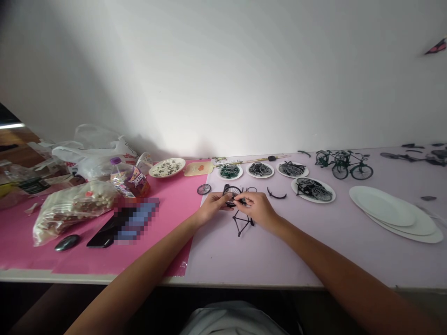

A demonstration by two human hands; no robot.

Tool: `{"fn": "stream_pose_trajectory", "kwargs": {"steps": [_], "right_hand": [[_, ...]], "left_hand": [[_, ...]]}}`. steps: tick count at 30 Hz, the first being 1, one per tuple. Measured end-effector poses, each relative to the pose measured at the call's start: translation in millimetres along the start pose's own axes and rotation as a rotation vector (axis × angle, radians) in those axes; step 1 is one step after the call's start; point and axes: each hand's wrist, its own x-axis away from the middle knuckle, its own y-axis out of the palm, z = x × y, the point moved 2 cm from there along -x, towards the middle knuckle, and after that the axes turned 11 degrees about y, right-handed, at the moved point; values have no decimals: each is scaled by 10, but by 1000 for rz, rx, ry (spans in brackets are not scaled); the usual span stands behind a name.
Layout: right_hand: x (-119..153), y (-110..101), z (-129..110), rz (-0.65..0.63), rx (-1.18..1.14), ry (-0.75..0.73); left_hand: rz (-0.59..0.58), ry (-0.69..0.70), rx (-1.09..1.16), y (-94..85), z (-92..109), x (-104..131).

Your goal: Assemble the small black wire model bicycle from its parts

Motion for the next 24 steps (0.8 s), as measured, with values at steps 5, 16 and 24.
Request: {"fn": "stream_pose_trajectory", "kwargs": {"steps": [5, 16, 24], "right_hand": [[-3, -6, -47, -23, 11, -10], [7, -9, -66, -69, 2, 26], [7, -1, -71, -55, -9, -10]], "left_hand": [[19, -55, 23, -16, -9, 1], [-11, -88, 40, -38, 0, 11], [-26, -51, 15, -47, 28, 15]]}}
